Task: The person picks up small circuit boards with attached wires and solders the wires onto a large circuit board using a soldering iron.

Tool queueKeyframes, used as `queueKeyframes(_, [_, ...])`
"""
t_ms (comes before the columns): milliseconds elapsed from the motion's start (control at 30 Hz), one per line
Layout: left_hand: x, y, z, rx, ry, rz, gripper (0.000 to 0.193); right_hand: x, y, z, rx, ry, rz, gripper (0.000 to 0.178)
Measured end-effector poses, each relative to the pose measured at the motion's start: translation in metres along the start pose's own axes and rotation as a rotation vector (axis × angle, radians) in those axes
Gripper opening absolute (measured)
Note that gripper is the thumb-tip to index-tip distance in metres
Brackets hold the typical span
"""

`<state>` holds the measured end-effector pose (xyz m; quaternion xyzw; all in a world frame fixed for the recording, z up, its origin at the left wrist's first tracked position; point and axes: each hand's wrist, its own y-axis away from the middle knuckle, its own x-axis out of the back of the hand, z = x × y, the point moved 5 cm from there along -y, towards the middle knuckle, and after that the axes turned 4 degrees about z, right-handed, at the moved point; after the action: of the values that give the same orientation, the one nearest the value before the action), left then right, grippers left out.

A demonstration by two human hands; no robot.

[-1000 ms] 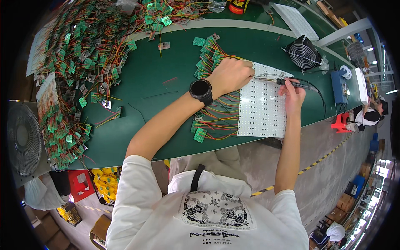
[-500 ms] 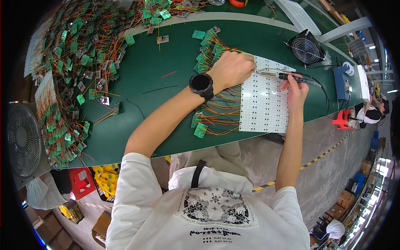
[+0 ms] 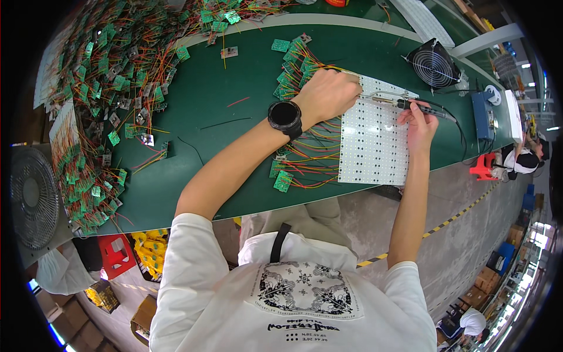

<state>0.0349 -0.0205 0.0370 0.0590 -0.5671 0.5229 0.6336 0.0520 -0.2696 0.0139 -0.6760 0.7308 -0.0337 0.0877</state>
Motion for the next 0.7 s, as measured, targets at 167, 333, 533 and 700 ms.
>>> queueKeyframes(167, [0.004,0.001,-0.003,-0.012,-0.003,0.005,0.014,-0.002,-0.001,0.001,-0.016,-0.053,0.009,0.019])
queueKeyframes(333, [0.029,0.003,0.008,-0.025,-0.026,0.051,0.022,-0.001,-0.001,0.006,-0.056,-0.011,0.065,0.021])
queueKeyframes(533, [0.103,0.033,0.046,0.035,-0.107,0.212,0.027,0.018,-0.004,0.009,-0.054,-0.021,0.118,0.018])
queueKeyframes(700, [0.170,0.150,0.026,0.543,-0.254,0.341,0.017,0.012,-0.008,0.014,-0.061,-0.069,0.074,0.019])
